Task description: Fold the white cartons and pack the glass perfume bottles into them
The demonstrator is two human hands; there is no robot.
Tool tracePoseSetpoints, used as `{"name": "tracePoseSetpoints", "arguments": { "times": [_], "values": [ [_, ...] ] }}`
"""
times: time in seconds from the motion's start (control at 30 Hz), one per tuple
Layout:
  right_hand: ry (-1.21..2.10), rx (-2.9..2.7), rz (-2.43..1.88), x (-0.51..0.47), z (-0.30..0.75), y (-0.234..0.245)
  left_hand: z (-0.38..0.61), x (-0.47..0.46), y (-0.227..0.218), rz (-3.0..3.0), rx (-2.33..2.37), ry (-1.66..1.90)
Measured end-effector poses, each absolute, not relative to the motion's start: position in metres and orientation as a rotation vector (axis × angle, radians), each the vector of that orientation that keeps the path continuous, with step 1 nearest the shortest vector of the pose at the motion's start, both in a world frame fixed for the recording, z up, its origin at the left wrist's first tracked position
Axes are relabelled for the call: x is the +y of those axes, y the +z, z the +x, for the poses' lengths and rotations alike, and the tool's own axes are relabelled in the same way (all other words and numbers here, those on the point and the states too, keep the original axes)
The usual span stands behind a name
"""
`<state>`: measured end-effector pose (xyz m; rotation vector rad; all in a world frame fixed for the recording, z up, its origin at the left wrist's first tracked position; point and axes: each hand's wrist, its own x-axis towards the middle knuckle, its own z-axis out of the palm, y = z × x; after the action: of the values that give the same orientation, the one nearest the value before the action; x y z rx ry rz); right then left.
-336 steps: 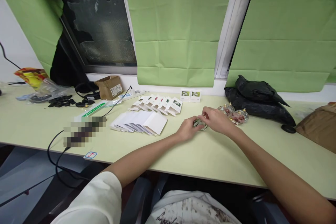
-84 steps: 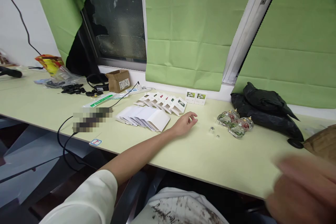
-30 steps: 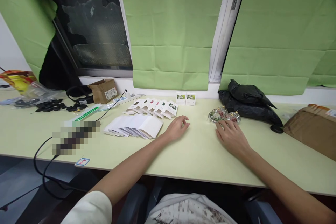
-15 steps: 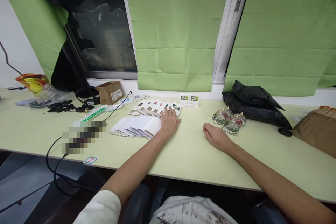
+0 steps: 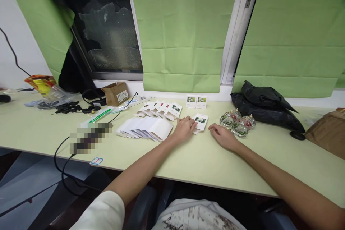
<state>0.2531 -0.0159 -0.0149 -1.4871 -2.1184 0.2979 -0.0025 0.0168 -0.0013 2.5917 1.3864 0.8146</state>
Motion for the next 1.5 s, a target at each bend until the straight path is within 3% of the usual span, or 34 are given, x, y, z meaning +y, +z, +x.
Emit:
{"name": "tracePoseSetpoints", "arguments": {
  "times": [0.27, 0.4, 0.6, 0.97, 1.23, 1.5],
  "values": [
    [0.417, -1.963, -1.525, 0.017, 0.227, -0.014, 0.007, 0.022, -0.013, 2.146, 1.607, 0.892],
    [0.495, -1.838, -1.440, 0.011, 0.217, -0.025, 0.003, 0.029, -0.016, 2.028, 1.383, 0.962],
    [0.980, -1.464, -1.009, 0.014, 0.221, -0.035, 0.003, 0.035, -0.021, 1.637, 0.958, 1.090],
    [0.929, -1.416, -1.068, 0.016, 0.228, -0.028, -0.003, 0.027, 0.003, 1.761, 0.815, 1.055],
    [1.089, -1.460, -0.985, 0.007, 0.239, -0.013, -0.002, 0.028, -0.002, 1.695, 0.746, 1.098],
    [0.979, -1.559, -1.076, 0.007, 0.241, -0.016, -0.003, 0.030, -0.004, 1.576, 0.750, 1.093]
  ]
}}
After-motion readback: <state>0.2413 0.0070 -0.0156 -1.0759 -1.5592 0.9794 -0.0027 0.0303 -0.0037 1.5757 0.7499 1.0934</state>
